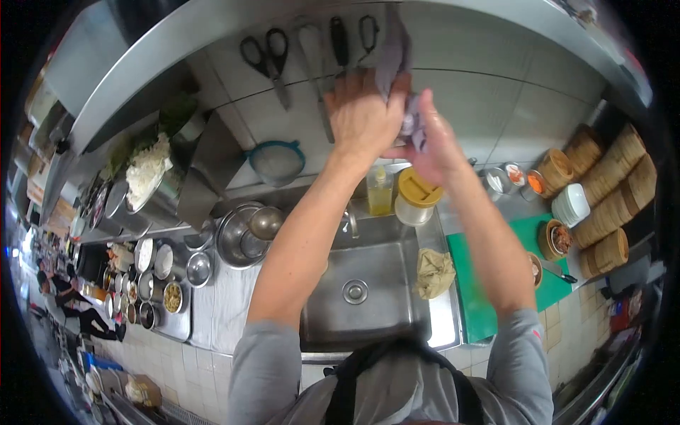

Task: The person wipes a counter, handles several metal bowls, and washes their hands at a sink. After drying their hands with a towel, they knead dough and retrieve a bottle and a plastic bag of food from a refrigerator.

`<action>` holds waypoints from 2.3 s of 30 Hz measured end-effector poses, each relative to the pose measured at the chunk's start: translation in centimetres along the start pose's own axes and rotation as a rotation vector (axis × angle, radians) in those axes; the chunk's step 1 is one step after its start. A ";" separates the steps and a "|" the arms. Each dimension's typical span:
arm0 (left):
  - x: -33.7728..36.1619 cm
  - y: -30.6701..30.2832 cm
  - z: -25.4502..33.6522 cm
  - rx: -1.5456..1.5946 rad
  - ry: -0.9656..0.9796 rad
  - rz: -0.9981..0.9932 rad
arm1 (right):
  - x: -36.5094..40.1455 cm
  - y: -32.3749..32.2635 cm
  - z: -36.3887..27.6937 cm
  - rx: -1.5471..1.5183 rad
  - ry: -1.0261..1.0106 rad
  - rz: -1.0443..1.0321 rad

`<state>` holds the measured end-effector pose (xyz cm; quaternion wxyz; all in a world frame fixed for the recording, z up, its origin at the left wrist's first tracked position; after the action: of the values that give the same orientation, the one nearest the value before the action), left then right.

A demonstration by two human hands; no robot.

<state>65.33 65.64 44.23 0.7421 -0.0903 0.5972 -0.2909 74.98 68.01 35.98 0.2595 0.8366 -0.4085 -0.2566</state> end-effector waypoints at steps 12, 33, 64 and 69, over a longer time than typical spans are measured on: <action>-1.9 4.6 2.1 1.143 -0.133 -0.868 | -2.4 2.0 -0.7 0.509 0.004 0.014; -6.0 0.9 2.5 -0.309 0.044 -0.283 | -3.1 2.3 -2.0 1.033 -0.455 0.063; 46.5 -10.7 -12.3 0.568 -0.910 -0.973 | 28.0 -26.5 24.3 1.841 0.041 0.138; 47.8 -15.9 -14.2 0.448 -0.944 -0.879 | 25.1 -28.7 25.8 1.961 0.192 0.121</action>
<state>52.44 29.90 8.18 0.7366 -0.2859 0.0429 -0.6114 87.60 56.94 -6.88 -0.5042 0.6761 -0.4595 0.2785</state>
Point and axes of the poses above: each hand's wrist, its own x-axis away from the middle knuckle, its own y-axis out of the palm, z = x × y, the point moved 10 cm from there along -x, towards the middle knuckle, and after that the axes turned 10 degrees about -x, right-handed, at the moved point
